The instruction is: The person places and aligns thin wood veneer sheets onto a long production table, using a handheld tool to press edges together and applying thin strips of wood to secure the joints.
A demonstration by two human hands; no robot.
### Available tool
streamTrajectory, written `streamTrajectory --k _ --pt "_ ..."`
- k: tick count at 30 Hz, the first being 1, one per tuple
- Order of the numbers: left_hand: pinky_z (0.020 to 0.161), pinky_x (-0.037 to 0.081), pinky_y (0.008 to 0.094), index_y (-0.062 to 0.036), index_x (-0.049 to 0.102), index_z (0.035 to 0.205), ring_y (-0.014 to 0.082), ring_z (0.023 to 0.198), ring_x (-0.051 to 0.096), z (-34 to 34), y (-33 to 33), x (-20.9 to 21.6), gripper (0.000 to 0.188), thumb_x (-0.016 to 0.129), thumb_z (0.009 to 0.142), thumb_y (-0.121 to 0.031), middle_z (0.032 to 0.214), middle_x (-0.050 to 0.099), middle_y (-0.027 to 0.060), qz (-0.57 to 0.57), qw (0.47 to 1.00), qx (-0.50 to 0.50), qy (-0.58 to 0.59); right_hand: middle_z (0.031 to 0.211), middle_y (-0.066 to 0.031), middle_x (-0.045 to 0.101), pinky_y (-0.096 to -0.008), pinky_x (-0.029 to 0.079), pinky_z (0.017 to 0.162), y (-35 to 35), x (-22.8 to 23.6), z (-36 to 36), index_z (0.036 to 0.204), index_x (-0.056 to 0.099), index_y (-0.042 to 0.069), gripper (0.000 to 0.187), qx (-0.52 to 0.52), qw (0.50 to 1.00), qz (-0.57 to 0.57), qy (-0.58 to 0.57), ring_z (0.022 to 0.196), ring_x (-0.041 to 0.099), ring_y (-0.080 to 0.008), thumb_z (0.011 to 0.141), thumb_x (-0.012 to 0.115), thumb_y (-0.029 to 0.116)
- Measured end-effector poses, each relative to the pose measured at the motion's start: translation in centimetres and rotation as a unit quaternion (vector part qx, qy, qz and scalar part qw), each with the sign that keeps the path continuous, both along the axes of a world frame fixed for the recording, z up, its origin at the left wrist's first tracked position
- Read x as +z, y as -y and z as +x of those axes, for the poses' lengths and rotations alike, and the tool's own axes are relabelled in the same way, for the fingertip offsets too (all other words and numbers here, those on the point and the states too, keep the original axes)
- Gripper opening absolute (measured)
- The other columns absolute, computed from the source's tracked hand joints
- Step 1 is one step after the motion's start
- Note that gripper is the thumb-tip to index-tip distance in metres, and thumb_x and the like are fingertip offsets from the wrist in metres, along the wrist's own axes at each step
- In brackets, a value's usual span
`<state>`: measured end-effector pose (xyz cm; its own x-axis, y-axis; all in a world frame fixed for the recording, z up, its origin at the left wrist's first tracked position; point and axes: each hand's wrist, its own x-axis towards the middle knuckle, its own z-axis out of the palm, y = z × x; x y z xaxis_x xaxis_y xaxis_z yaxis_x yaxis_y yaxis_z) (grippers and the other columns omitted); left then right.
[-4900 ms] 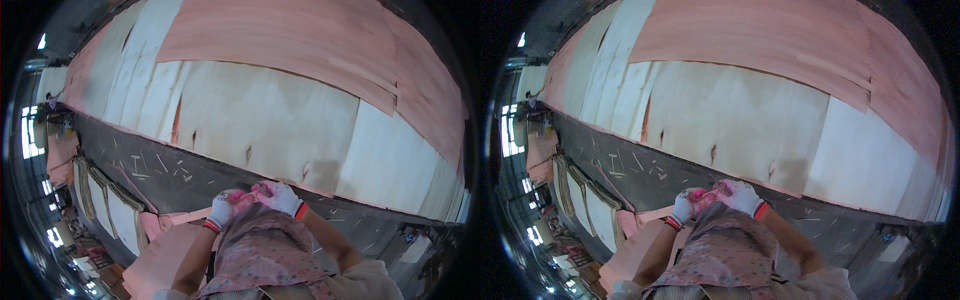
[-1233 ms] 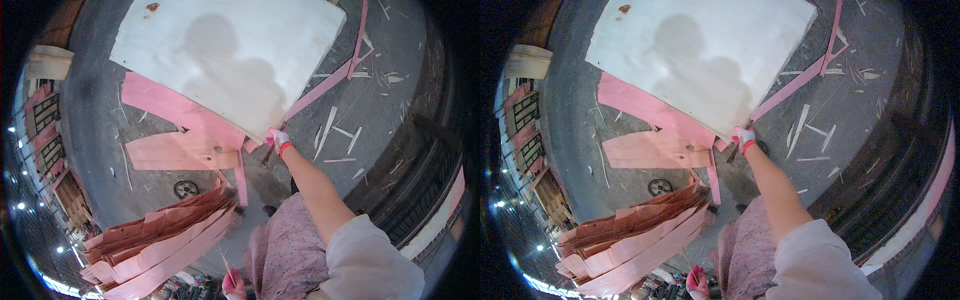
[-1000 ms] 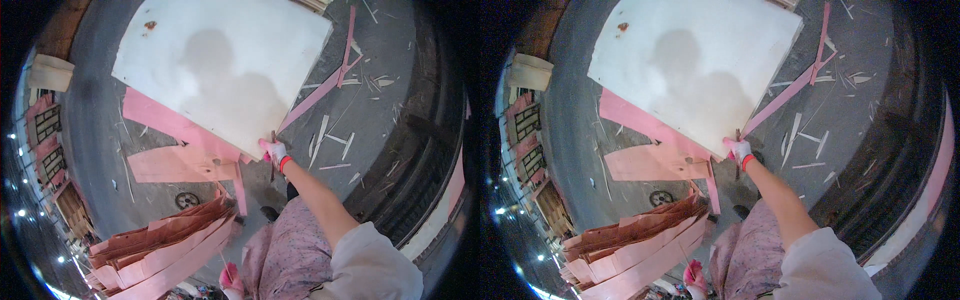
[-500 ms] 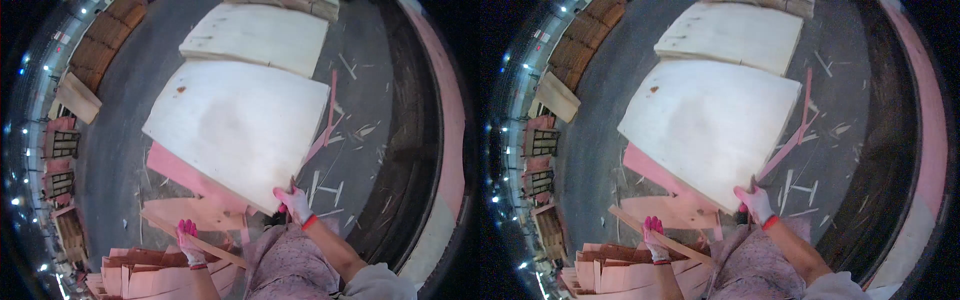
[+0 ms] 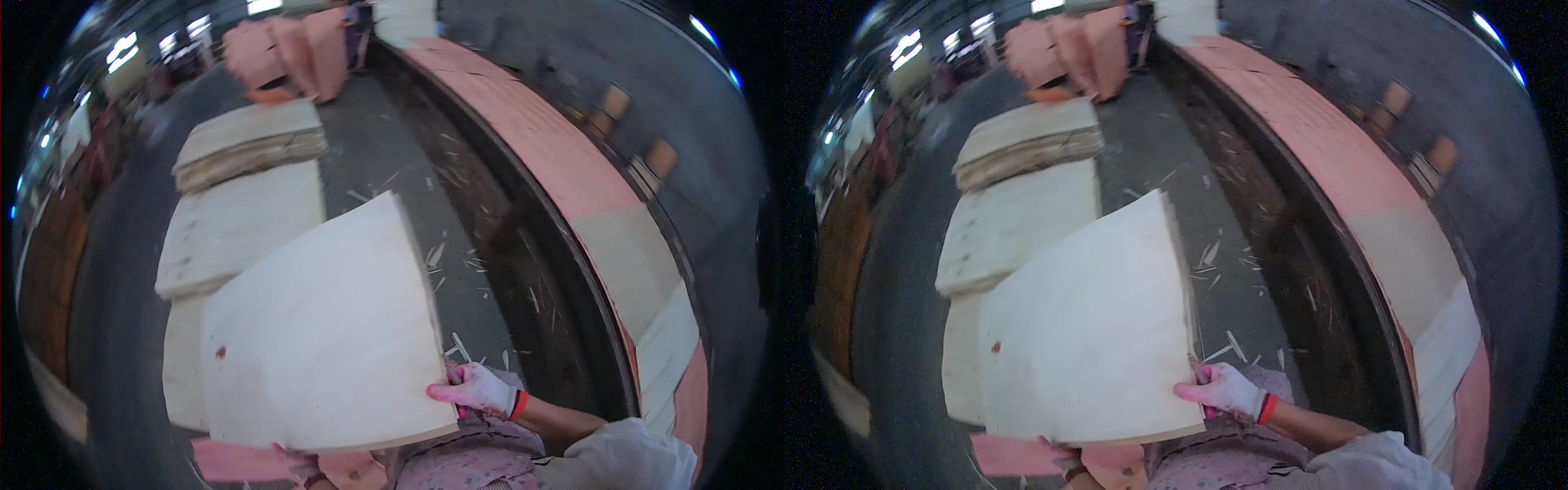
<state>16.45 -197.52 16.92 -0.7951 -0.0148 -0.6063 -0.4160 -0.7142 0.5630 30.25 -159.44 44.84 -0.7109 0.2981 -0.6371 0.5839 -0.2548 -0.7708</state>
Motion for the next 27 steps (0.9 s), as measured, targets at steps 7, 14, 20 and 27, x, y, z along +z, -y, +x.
streamTrajectory --k 7,14,20,27 --pt "0.084 0.049 0.0347 0.0028 0.059 0.111 0.0279 0.094 0.061 -5.3 2.2 5.3 0.040 0.046 0.092 -0.029 0.104 0.064 0.0174 -0.436 0.894 -0.101 0.024 0.074 0.0016 0.062 -0.0218 0.043 0.057 -2.9 0.8 1.7 0.091 0.065 0.002 0.031 0.046 0.997 -0.020 -0.066 0.064 0.055 -0.0058 0.082 0.073 0.032" --pt "0.080 0.048 0.0351 0.0032 0.061 0.098 0.0274 0.086 0.060 -15.9 -6.4 16.5 0.039 0.041 0.088 -0.029 0.092 0.062 0.0167 -0.432 0.794 0.104 -0.414 0.091 0.0000 0.058 -0.0274 0.044 0.070 -11.8 -0.5 8.8 0.115 0.054 0.000 0.054 -0.052 0.988 0.071 -0.124 0.077 0.052 -0.0118 0.083 0.069 0.041" --pt "0.062 0.046 0.0295 -0.0167 0.046 0.094 0.0153 0.070 0.060 -4.6 -32.3 31.1 0.014 0.050 0.083 -0.025 0.076 0.057 -0.0014 -0.787 0.468 -0.086 -0.392 0.092 0.0003 0.055 -0.0217 0.039 0.059 -19.9 -7.9 20.7 0.137 0.038 0.000 0.067 -0.308 0.929 0.071 -0.194 0.071 0.047 -0.0064 0.086 0.068 0.031" --pt "0.076 0.043 0.0352 -0.0117 0.046 0.117 0.0225 0.088 0.053 8.6 -58.2 32.5 0.029 0.046 0.090 -0.022 0.100 0.052 0.0077 -0.541 0.408 -0.156 -0.719 0.125 -0.0082 0.056 -0.0279 0.042 0.093 -27.1 -15.0 35.4 0.144 0.031 0.005 0.061 -0.449 0.874 0.135 -0.128 0.108 0.054 -0.0155 0.090 0.056 0.019"
